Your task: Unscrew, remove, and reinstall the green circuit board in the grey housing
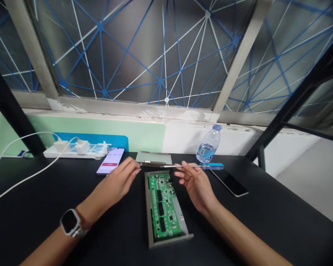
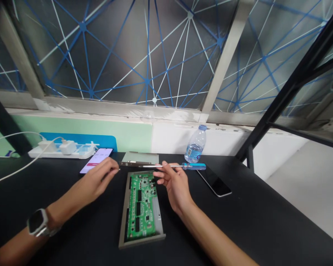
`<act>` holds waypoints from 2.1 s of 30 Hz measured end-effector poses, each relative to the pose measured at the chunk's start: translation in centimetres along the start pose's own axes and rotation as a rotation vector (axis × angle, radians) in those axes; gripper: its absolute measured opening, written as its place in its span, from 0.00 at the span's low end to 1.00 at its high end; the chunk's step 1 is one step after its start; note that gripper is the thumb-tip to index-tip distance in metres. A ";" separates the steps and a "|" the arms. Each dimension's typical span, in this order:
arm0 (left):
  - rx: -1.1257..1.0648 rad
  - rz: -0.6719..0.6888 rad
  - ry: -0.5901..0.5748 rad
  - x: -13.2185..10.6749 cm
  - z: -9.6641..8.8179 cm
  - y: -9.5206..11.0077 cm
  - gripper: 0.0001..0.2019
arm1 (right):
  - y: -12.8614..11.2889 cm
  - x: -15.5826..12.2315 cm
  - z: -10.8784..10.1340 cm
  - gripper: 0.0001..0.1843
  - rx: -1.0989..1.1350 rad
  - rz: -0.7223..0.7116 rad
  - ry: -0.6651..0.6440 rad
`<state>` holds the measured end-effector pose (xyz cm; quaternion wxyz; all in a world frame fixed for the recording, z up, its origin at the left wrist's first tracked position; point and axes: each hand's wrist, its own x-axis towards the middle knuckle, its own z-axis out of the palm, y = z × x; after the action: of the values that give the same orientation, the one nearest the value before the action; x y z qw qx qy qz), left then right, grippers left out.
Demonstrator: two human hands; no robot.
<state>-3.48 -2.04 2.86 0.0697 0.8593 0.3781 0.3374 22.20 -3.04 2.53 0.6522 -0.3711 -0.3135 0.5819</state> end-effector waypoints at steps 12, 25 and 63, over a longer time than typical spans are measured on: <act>0.109 -0.115 -0.307 -1.2 -1.8 -5.0 0.09 | 0.7 -0.4 0.1 0.15 -0.108 -0.002 -0.092; 0.129 -0.169 -0.301 -1.2 -1.5 -5.3 0.10 | 0.8 -0.7 0.4 0.17 -0.172 0.000 -0.130; 0.002 -0.028 -0.096 3.9 5.9 3.5 0.02 | -2.6 1.5 -1.1 0.20 -0.342 -0.399 -0.133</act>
<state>4.21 -1.01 1.73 0.0916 0.8692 0.3864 0.2946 24.70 -1.82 4.09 0.6598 -0.3677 -0.5163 0.4037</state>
